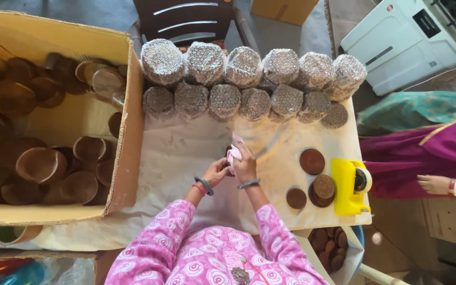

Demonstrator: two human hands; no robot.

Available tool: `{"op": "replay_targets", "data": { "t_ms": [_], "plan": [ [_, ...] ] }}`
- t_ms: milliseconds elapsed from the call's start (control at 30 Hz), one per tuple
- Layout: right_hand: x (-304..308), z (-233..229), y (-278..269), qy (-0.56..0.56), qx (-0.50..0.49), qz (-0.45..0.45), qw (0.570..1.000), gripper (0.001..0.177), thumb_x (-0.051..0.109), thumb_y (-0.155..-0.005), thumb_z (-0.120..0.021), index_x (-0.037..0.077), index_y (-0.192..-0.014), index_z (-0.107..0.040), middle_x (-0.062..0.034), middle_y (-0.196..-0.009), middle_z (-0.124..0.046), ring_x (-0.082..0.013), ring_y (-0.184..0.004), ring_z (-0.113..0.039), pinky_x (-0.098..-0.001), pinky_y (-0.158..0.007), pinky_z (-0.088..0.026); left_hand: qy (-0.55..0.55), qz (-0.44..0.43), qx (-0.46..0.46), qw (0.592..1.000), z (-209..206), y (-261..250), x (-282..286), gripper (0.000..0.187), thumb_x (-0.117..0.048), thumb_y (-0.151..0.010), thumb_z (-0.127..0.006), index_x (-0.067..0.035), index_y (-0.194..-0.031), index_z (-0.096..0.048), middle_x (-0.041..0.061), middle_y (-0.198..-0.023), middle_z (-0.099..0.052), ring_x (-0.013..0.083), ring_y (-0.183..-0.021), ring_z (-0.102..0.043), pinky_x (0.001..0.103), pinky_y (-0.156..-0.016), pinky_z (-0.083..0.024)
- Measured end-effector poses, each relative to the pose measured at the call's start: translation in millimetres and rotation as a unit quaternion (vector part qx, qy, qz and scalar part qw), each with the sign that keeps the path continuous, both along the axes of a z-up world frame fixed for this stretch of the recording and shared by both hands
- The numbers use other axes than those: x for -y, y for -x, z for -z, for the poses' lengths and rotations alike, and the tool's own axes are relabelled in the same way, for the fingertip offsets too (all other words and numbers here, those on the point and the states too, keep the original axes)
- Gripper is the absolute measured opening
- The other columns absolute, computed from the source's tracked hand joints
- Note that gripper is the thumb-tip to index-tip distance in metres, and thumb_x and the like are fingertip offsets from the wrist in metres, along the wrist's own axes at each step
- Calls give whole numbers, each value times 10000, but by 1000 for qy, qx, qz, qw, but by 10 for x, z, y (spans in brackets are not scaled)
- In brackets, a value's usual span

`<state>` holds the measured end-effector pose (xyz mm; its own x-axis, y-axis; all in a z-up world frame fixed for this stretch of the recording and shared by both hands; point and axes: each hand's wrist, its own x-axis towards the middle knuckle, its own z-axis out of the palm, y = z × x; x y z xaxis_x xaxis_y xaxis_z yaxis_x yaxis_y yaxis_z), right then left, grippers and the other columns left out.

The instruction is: Packing small clay bowls into bubble wrap and boxes.

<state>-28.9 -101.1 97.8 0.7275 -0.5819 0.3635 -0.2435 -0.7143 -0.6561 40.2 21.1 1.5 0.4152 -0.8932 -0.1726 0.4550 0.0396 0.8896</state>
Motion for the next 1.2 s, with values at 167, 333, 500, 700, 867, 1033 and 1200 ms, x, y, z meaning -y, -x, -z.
{"op": "replay_targets", "data": {
  "t_ms": [167,333,500,700,867,1033,1200],
  "plan": [
    [464,325,-165,-318,-120,17,940,289,154,-886,-625,57,-1108,-782,-134,-981,-793,-239,-890,-759,-355,-786,-587,10,16,60,998,622,91,-51,78,-39,-1054,-638,10,-1073,-580,11,-994,-571,87,-946,-543,274,-851,-488],
    [55,-160,-20,-282,-168,37,944,260,155,-914,-622,68,-1080,-803,-128,-916,-787,-243,-835,-764,-359,-744,-579,-21,11,71,997,-71,195,-78,137,-40,-929,-687,-10,-1024,-593,27,-986,-685,84,-942,-647,274,-870,-554],
    [-199,100,473,-69,109,27,991,279,11,-798,-708,18,-1073,-761,-171,-1028,-746,-293,-963,-725,-387,-838,-560,-108,23,219,969,-98,288,-53,280,-89,-725,-818,-29,-957,-674,100,-908,-760,101,-816,-684,304,-745,-566],
    [126,218,675,-346,164,186,905,247,-31,-941,-590,-20,-1129,-749,-93,-993,-719,-136,-802,-611,-312,-719,-516,-104,-43,309,944,6,173,-32,299,-114,-716,-804,-6,-948,-650,144,-855,-690,188,-816,-662,346,-735,-564],
    [-313,-424,262,-93,119,30,988,256,42,-866,-637,35,-1109,-715,-119,-1057,-752,-267,-983,-703,-374,-893,-553,-176,38,408,895,-65,267,23,241,-204,-725,-801,-71,-914,-732,170,-879,-728,314,-813,-720,393,-727,-574],
    [-74,-142,100,-8,-20,-12,1000,277,141,-790,-750,64,-1056,-736,-133,-1049,-736,-361,-993,-673,-443,-892,-522,-188,40,449,873,-7,359,-60,157,-189,-766,-728,-103,-898,-734,161,-865,-738,359,-802,-709,436,-706,-565],
    [701,1089,72,-365,-180,3,914,267,131,-910,-638,22,-1117,-766,-86,-925,-786,-198,-814,-724,-357,-731,-585,-154,42,506,848,-71,347,-104,103,-145,-728,-686,-77,-804,-672,147,-869,-728,360,-790,-689,451,-685,-545]
  ]
}}
